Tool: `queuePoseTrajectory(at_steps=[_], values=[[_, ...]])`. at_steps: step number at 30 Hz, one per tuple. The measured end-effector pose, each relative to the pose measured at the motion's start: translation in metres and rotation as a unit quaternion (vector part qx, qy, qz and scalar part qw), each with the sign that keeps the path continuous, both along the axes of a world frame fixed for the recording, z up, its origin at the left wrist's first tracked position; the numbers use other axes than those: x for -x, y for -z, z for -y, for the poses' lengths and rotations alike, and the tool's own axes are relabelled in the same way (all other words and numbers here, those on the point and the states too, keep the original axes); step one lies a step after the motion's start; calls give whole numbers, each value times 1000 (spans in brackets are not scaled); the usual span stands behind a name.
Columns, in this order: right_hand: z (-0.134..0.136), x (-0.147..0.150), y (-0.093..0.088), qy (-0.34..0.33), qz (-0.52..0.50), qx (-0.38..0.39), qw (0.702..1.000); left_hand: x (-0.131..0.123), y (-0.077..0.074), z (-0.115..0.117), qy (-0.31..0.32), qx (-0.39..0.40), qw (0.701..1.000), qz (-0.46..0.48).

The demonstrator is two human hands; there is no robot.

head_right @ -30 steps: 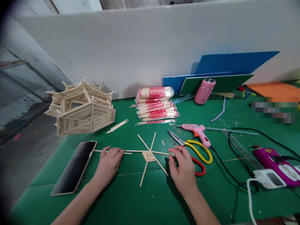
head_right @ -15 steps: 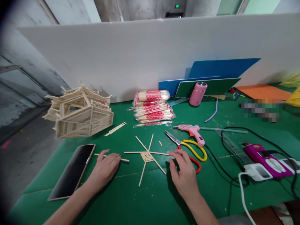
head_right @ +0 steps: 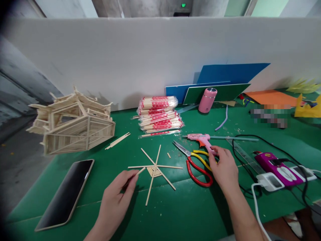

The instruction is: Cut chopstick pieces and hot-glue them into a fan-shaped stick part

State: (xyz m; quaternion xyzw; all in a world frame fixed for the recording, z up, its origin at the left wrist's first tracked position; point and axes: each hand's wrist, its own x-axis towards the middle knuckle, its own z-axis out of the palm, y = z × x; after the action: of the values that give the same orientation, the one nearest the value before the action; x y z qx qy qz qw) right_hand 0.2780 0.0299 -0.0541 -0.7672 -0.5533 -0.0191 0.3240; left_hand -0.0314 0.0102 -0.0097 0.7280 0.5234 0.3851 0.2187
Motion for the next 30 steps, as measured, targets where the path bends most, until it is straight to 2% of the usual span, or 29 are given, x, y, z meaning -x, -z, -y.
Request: queuePoseTrajectory(at_steps=[6,10,15,18,21,23,26,28,30], values=[[1,-3,5,-3,22,45,999,-1,0,-11,-26,27,998,45],[-14,-12,8,18,52,73,996,-3,2,-15,-33,51,997,56],[-35,-20,11,-1,75,112,991,-5,4,-15,-63,140,984,88],[-38,-15,8,18,91,99,991,-5,4,-18,-84,200,968,123],[-29,0,4,45,106,55,992,-4,7,-23,-92,263,945,173],[-18,11,3,5,84,34,996,-4,9,-25,-93,301,926,209],[-4,24,8,-73,47,77,993,-5,12,-27,-88,347,900,247],[1,27,14,-93,45,108,989,-6,12,-28,-82,365,891,257],[2,25,19,-99,45,118,987,-5,11,-28,-80,360,894,253]])
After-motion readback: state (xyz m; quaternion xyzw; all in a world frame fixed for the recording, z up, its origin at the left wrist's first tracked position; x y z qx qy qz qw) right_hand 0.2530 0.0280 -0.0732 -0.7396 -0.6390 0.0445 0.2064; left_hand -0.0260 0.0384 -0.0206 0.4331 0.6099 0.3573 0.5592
